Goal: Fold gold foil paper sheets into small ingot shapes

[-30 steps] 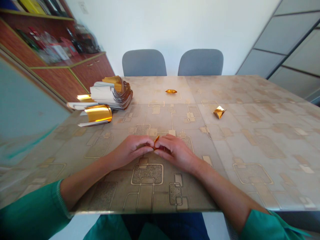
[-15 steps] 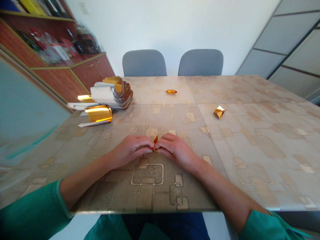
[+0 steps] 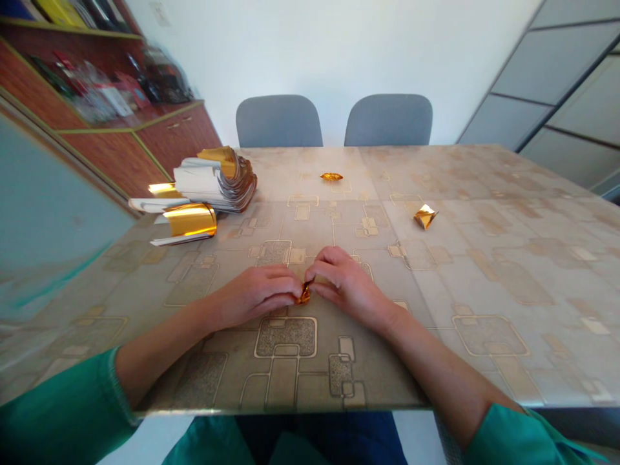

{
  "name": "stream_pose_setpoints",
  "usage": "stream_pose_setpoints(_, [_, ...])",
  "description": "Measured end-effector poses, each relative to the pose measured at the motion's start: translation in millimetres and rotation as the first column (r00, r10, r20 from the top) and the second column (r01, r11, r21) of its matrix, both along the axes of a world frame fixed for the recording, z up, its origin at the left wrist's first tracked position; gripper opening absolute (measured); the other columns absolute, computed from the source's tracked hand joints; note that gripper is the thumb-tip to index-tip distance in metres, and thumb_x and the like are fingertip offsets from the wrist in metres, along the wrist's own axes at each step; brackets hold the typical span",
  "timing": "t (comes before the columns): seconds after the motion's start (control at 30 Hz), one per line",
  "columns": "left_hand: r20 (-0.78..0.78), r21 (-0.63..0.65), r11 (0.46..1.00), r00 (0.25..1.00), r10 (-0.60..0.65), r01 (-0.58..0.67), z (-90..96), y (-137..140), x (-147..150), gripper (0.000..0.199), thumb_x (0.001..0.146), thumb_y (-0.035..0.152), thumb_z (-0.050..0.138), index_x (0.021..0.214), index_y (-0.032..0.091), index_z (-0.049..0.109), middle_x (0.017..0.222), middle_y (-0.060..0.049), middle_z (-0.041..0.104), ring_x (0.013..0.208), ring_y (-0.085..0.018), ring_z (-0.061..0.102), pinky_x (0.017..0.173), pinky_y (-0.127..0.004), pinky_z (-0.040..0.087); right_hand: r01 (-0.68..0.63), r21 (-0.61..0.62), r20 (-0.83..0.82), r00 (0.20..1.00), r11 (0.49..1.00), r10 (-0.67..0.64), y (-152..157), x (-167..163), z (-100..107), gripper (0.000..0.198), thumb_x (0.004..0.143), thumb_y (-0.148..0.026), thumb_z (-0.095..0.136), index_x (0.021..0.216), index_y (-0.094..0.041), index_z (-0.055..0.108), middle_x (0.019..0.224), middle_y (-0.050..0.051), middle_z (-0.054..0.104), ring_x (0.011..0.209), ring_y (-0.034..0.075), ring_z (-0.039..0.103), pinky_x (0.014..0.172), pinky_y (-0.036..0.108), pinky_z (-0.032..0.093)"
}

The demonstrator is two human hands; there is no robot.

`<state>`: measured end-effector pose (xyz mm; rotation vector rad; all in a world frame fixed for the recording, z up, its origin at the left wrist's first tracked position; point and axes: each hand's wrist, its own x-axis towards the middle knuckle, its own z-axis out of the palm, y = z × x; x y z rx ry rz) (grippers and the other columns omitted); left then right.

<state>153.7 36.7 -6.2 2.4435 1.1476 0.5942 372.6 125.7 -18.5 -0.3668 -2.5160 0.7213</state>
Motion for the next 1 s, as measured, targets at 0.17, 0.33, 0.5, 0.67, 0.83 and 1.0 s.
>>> stream_pose_setpoints(0.17, [0.072,0.053,0.994,0.994,0.087,-0.091,-8.2,2.5,-0.7,0.017,0.101,0.021,0.046,0.102,0.020,0.063,0.094,-0.001,0.067,0.088,-0.014,0.062,0.080,-0.025,0.048,0.003,-0.030,-0.007,1.000,1.000,-0.003,-0.9,0.2,0.6,0.005,0.093,-0.018,0.058,0.088,-0.020,0.059,0.113,0.007,0.057,0.106,0.020,0.054,0.089,0.035,0.046])
stream_pose_setpoints(0.33, [0.060,0.064,0.996,0.997,0.054,-0.058,-5.9,3.2,0.2,0.020,0.101,0.018,0.045,0.097,0.020,0.064,0.094,-0.001,0.066,0.087,-0.013,0.062,0.078,-0.022,0.048,-0.050,-0.128,0.028,0.998,0.991,0.054,-2.5,-0.2,1.4,0.006,0.092,-0.018,0.059,0.095,-0.022,0.056,0.097,0.002,0.062,0.091,0.017,0.058,0.080,0.031,0.046])
stream_pose_setpoints(0.5, [-0.123,0.223,0.969,0.984,0.132,-0.103,-5.3,2.0,0.9,0.021,0.099,0.016,0.043,0.095,0.019,0.064,0.088,-0.001,0.066,0.077,-0.013,0.060,0.068,-0.023,0.046,-0.065,-0.113,-0.048,0.997,0.992,0.059,-7.3,-3.3,2.9,0.017,0.089,-0.027,0.067,0.102,-0.022,0.056,0.104,0.005,0.060,0.099,0.020,0.054,0.088,0.036,0.045])
stream_pose_setpoints(0.67, [-0.254,0.316,0.943,0.948,0.193,-0.108,-9.9,-0.1,2.0,0.020,0.099,0.016,0.044,0.099,0.020,0.064,0.084,-0.001,0.067,0.073,-0.014,0.059,0.066,-0.024,0.044,0.010,-0.144,-0.024,1.000,0.990,-0.013,-9.3,-5.4,1.1,0.014,0.087,-0.026,0.070,0.089,-0.021,0.057,0.081,-0.002,0.054,0.077,0.014,0.051,0.070,0.027,0.040])
stream_pose_setpoints(0.83, [0.012,0.089,0.985,0.989,0.149,-0.150,-9.8,-0.3,1.5,0.016,0.101,0.025,0.046,0.104,0.020,0.062,0.090,-0.001,0.068,0.079,-0.013,0.062,0.073,-0.023,0.045,-0.039,-0.189,-0.030,0.999,0.981,0.034,-8.3,-4.6,-1.7,0.014,0.088,-0.025,0.068,0.082,-0.019,0.057,0.073,-0.004,0.052,0.068,0.010,0.048,0.063,0.023,0.036])
stream_pose_setpoints(1.0, [0.192,-0.166,0.985,0.978,0.085,-0.054,-6.8,2.1,0.6,0.017,0.101,0.031,0.049,0.101,0.019,0.061,0.091,0.000,0.067,0.079,-0.012,0.061,0.072,-0.023,0.045,-0.053,-0.199,-0.037,0.998,0.979,0.046,-6.7,-3.3,-5.2,0.010,0.091,-0.023,0.064,0.083,-0.020,0.059,0.069,-0.006,0.052,0.063,0.008,0.049,0.059,0.021,0.035])
